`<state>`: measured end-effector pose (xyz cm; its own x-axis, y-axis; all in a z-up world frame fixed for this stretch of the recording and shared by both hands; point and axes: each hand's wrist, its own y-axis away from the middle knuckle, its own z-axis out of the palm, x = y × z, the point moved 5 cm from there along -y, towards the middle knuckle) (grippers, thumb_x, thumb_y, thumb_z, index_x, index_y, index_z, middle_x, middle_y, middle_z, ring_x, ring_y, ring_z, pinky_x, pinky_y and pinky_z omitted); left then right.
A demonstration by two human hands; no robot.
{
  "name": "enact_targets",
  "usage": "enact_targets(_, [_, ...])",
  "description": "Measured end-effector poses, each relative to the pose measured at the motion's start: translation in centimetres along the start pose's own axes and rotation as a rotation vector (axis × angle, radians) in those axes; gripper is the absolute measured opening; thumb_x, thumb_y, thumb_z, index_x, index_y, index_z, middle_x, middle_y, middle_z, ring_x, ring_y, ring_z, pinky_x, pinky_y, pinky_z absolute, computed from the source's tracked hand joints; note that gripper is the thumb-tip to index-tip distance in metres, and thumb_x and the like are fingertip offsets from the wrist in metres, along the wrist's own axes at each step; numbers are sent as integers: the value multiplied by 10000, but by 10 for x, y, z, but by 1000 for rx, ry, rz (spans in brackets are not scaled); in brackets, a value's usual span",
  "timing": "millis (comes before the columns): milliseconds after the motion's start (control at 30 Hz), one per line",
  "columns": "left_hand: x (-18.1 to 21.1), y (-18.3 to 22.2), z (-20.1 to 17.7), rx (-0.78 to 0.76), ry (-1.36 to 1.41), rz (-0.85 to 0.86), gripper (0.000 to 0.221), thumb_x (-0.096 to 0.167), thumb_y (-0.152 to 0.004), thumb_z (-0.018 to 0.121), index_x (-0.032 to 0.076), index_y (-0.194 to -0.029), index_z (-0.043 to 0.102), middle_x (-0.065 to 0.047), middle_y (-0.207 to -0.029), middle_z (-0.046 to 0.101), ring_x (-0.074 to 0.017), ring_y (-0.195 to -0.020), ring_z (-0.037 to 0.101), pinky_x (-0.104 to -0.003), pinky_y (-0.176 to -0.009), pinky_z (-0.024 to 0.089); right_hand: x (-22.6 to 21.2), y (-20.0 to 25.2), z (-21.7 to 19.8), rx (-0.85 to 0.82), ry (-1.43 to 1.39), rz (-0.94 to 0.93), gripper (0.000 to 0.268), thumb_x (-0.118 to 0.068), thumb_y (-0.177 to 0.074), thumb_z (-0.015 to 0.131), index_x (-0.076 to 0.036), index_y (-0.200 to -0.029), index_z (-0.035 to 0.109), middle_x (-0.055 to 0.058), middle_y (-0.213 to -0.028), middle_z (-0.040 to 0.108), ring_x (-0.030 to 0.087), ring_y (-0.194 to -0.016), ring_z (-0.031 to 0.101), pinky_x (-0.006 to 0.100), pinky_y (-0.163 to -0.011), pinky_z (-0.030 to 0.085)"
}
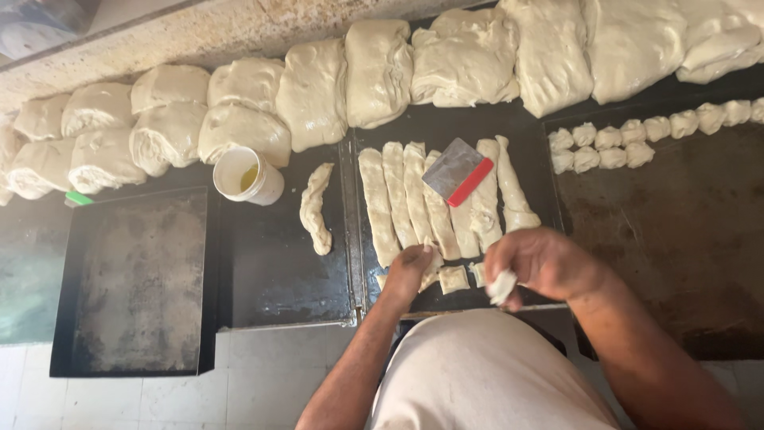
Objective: The person divides portions of dough from a larger strip using a scraper and then rolls each small piece by hand to form small balls, placing them onto a dark tray.
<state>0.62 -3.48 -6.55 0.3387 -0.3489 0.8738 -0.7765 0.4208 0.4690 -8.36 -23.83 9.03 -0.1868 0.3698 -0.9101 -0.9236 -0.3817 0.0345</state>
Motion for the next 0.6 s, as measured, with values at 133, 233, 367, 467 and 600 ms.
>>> enact_targets(133, [54,27,-8,19,-435,333,520,109,-824,805,35,-1320,665,-186,-964,674,-286,-874,676,-393,-790,540,52,-28,-45,641,706,444,469,-290,-956,635,-70,-1359,538,139,-1124,692,272,-710,738,386,-664,607])
enact_targets(233, [92,47,-13,16,-510,375,752,57,-761,798,59,-1468,539,-168,-914,681,-264,-898,700,-375,-839,568,69,-48,-35,713,953,100,395,-326,-1036,592,-22,-1285,630,166,-1107,725,265,-836,729,378,-730,580])
enact_targets(367, [117,54,-18,117,-562,784,702,-53,-725,772,-41,-1391,551,-158,-1009,722,-336,-945,684,-426,-827,553,73,-58,-8,708,946,328,340,-338,-959,689,-4,-981,754,192,-844,763,296,-709,719,393,-677,552])
enact_targets(467, [100,41,-24,108,-538,693,551,19,-787,806,10,-1306,623,-139,-1003,738,-305,-860,721,-405,-753,578,44,-68,14,769,996,219,209,-210,-875,752,-10,-935,734,152,-868,759,274,-766,741,385,-693,560])
enact_targets(600, [61,-1,-27,-140,123,199,385,25,-905,731,-88,-1265,651,-132,-1019,740,-263,-816,748,-387,-709,629,15,-64,60,591,1419,-504,229,-51,-867,759,34,-1075,720,162,-1028,685,312,-965,672,412,-803,566])
